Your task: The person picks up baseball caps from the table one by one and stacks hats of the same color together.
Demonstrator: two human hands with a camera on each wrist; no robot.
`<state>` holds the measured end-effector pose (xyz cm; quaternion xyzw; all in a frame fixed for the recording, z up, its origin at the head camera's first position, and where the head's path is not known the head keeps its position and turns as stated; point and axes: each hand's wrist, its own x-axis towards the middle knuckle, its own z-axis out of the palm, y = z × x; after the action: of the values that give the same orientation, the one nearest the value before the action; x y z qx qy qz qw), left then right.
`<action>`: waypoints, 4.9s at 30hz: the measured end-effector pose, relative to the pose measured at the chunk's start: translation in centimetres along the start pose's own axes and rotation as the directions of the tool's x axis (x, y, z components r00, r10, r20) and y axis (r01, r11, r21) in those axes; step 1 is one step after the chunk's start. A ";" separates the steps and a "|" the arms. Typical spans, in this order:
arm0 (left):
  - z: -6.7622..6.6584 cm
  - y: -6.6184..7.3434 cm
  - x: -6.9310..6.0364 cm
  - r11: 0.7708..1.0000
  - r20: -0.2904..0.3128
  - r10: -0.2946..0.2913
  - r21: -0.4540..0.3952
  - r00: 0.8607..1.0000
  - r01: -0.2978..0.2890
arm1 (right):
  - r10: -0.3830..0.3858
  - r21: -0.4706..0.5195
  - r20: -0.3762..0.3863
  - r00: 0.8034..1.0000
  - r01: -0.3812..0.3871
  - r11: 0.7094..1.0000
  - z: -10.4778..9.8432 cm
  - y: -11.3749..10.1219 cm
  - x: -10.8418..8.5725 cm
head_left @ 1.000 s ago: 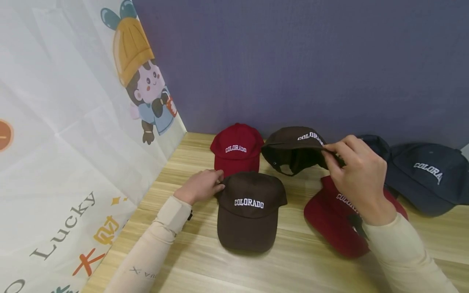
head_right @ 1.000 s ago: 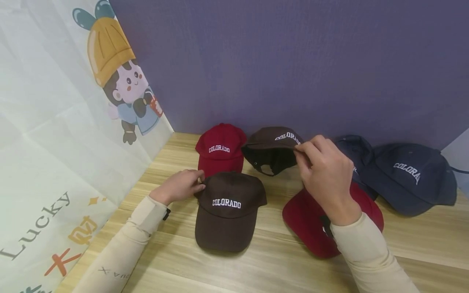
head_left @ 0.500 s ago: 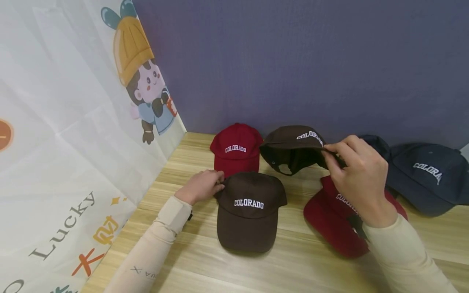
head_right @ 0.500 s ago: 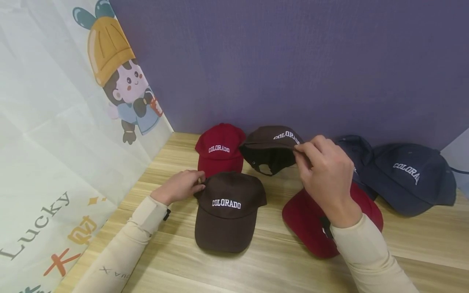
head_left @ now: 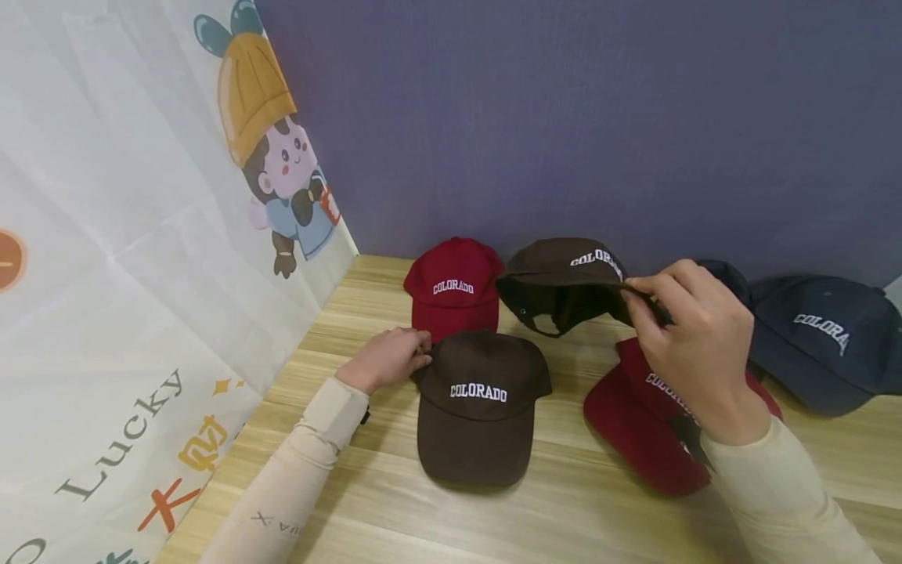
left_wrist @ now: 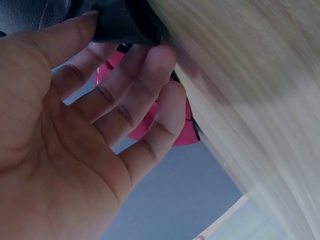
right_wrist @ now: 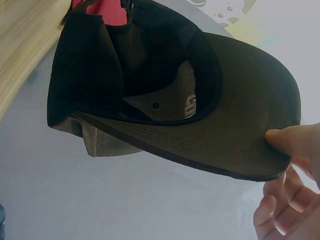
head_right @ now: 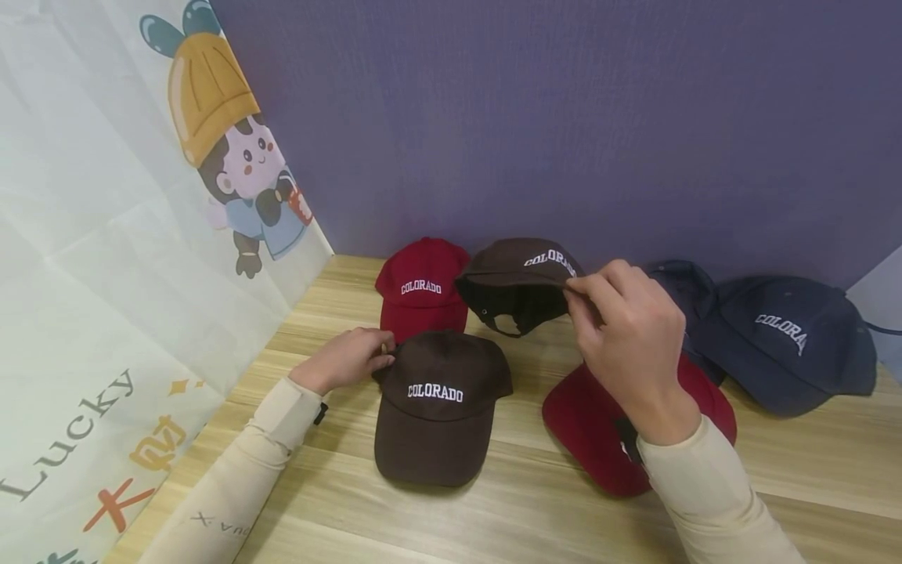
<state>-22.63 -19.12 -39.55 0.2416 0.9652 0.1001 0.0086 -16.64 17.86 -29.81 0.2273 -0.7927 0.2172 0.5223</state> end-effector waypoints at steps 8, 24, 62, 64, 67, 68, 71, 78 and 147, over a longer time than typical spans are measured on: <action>0.3 -0.2 0.0 1.000 -0.018 0.014 -0.002 1.000 -0.014 | 0.011 0.048 -0.049 0.999 -0.008 0.999 -0.4 -0.9 0.5; 0.9 -0.7 0.2 0.999 -0.041 0.027 -0.038 0.999 -0.029 | 0.019 0.112 -0.110 0.994 -0.006 0.994 -1.0 -1.7 1.0; 1.3 -0.9 0.5 0.999 -0.055 -0.007 -0.039 0.998 0.005 | -0.015 0.306 -0.221 0.975 0.084 0.948 -1.9 -5.2 1.1; 1.3 -0.9 0.5 0.999 -0.056 -0.007 -0.038 0.998 0.005 | -0.017 0.316 -0.223 0.975 0.088 0.945 -1.9 -5.1 1.0; 1.3 -1.0 0.6 0.999 -0.057 -0.004 -0.035 0.998 0.002 | -0.021 0.328 -0.231 0.973 0.099 0.939 -1.9 -5.0 0.9; 1.3 -1.0 0.6 0.999 -0.056 -0.007 -0.036 0.998 0.005 | -0.023 0.331 -0.233 0.972 0.102 0.938 -1.9 -4.9 0.8; 1.3 -1.0 0.6 0.999 -0.057 -0.006 -0.039 0.998 0.004 | -0.030 0.335 -0.237 0.971 0.111 0.936 -1.9 -4.9 0.6; 1.4 -1.2 0.7 0.999 -0.049 -0.017 -0.040 0.999 0.015 | -0.043 0.353 -0.236 0.971 0.127 0.927 -2.1 -5.4 0.4; 1.1 -0.6 0.2 1.000 -0.048 0.008 -0.024 0.999 -0.009 | -0.301 0.348 -0.110 0.947 0.320 0.881 -0.2 -8.6 -1.7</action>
<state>-23.08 -19.34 -40.78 0.2430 0.9628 0.1175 -0.0122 -10.86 11.29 -30.42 0.4374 -0.6785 0.2786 0.5202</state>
